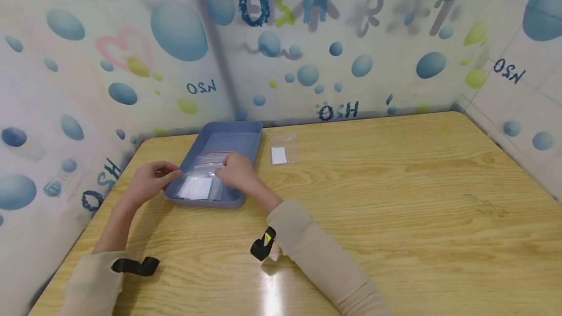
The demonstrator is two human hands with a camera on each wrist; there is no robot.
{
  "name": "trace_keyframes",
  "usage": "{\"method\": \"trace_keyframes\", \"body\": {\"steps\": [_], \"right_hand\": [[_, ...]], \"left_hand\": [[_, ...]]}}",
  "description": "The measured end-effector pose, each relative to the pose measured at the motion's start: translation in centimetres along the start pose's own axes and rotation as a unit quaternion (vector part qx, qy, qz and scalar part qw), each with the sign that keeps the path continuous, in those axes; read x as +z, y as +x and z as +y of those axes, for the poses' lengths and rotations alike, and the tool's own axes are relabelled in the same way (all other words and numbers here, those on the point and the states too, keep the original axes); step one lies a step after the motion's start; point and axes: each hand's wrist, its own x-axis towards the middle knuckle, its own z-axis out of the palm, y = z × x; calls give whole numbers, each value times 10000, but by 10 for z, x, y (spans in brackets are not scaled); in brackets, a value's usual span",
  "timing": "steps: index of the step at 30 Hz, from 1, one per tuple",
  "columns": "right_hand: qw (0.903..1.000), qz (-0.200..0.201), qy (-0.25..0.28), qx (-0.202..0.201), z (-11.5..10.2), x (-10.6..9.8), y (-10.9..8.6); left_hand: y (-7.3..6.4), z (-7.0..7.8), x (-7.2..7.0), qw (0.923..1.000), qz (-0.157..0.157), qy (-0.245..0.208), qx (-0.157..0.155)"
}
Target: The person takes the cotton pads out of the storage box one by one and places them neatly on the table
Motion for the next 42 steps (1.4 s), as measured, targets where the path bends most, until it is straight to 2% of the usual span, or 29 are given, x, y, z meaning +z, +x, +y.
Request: {"method": "trace_keyframes", "body": {"steps": [8,16,24,33,42], "right_hand": [[9996,-76,-235,149,0,7,2],[9998,7,-10,204,0,17,2],[9995,189,-16,245,1,24,5],[9963,650,467,307,1,29,8],[9913,788,1035,176,2,33,10]], "left_hand": [[0,0,0,10000,-32,-62,-32],[-1,-1,0,10000,-32,-76,-26],[-1,0,0,10000,-29,-43,-42],[-1,1,0,10000,-17,-35,-43],[-1,3,0,9999,-55,-82,-97]]}}
